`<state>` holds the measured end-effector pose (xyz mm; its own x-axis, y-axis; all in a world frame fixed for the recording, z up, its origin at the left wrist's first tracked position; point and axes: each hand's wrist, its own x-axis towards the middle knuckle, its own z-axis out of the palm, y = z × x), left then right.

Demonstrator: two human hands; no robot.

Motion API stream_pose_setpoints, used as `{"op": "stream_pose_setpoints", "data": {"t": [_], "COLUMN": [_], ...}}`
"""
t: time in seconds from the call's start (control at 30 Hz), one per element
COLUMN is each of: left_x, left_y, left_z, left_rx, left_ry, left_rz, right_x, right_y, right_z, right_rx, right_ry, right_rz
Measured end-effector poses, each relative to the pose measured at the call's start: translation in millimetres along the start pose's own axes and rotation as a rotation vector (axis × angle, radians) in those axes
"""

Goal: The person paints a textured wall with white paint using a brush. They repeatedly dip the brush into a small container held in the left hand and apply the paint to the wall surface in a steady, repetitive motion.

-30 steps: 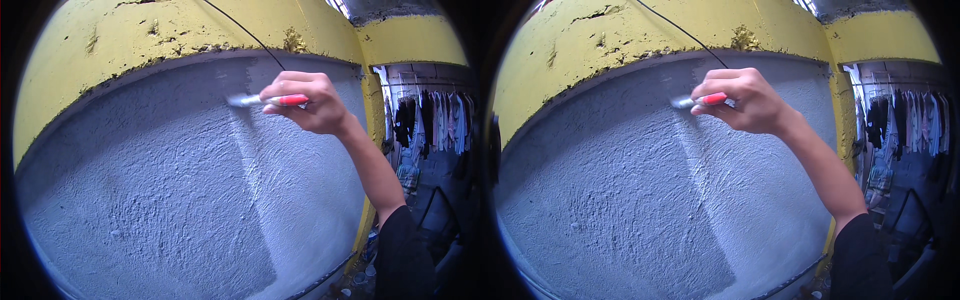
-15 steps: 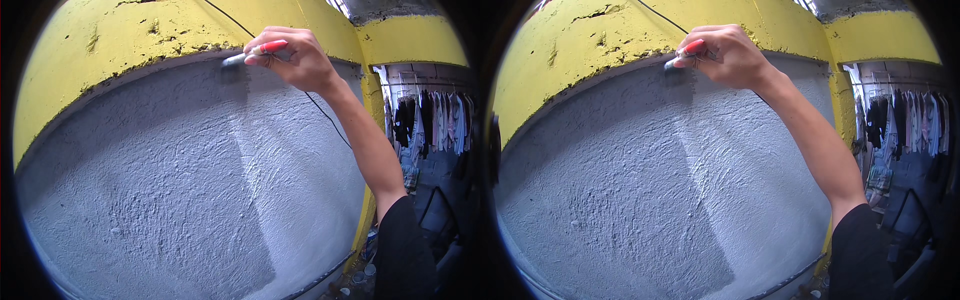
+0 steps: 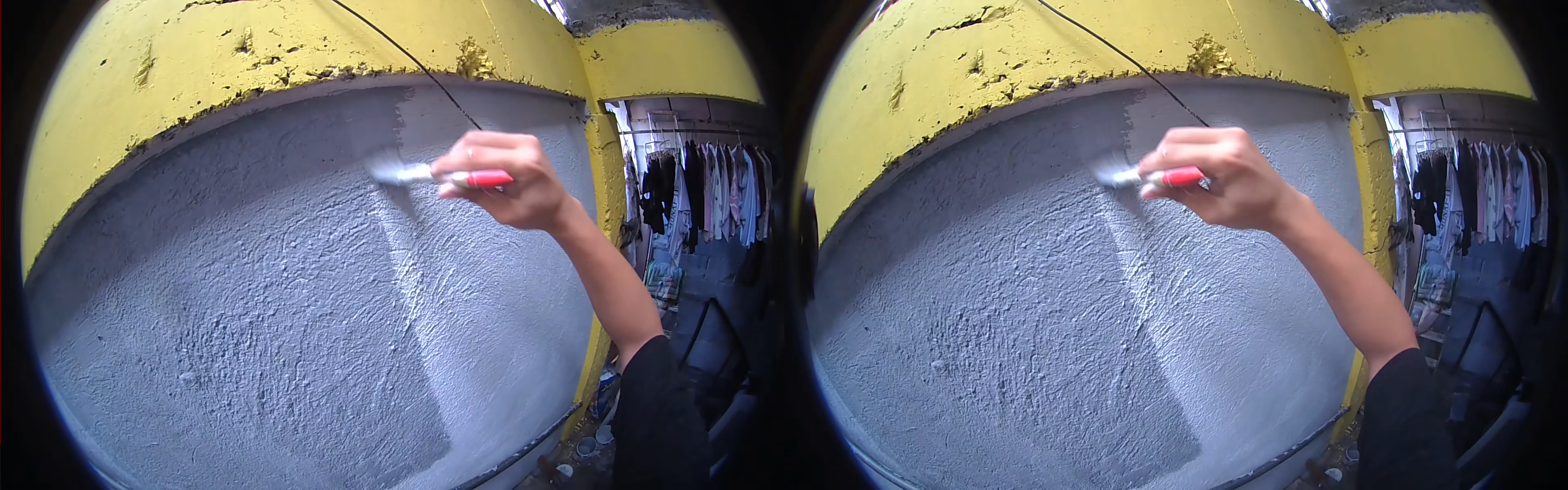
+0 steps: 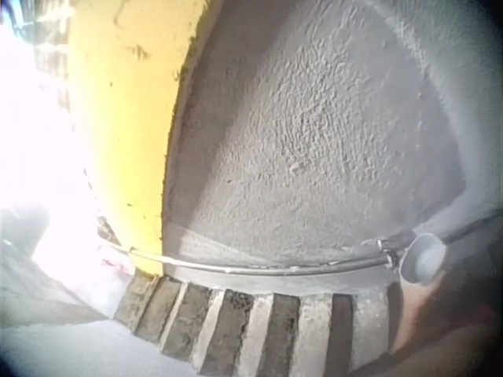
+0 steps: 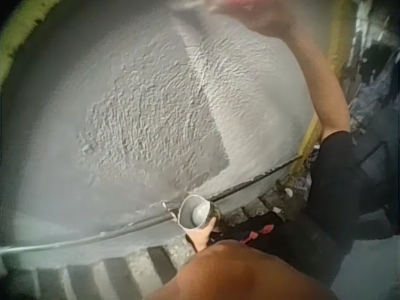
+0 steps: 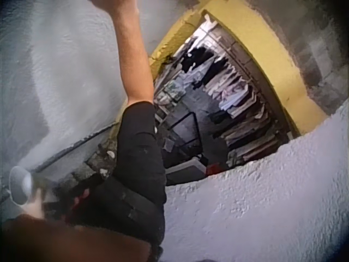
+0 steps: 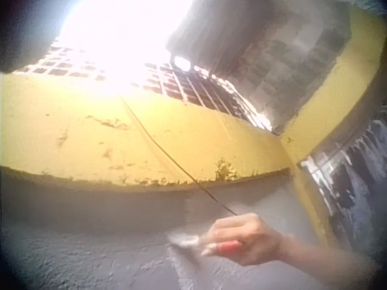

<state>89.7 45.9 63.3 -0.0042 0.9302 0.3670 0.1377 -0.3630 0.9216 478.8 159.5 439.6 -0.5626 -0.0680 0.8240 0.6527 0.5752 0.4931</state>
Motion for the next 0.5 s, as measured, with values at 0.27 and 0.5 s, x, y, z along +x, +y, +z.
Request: {"op": "stream_pose_setpoints", "data": {"t": [0.27, 0.5], "left_x": [3.5, 3.9], "left_y": [-4.1, -8.5], "left_z": [-1.1, -3.6], "left_rx": [0.038, 0.064], "left_ry": [-0.033, -0.027], "left_rz": [0.024, 0.029], "right_x": [14.4, -35.7], "right_y": [2.0, -27.4], "right_z": [-20.3, 3.3], "right_rx": [-0.094, -0.004], "right_ry": [0.096, -0.067], "right_rz": [-0.075, 0.035]}}
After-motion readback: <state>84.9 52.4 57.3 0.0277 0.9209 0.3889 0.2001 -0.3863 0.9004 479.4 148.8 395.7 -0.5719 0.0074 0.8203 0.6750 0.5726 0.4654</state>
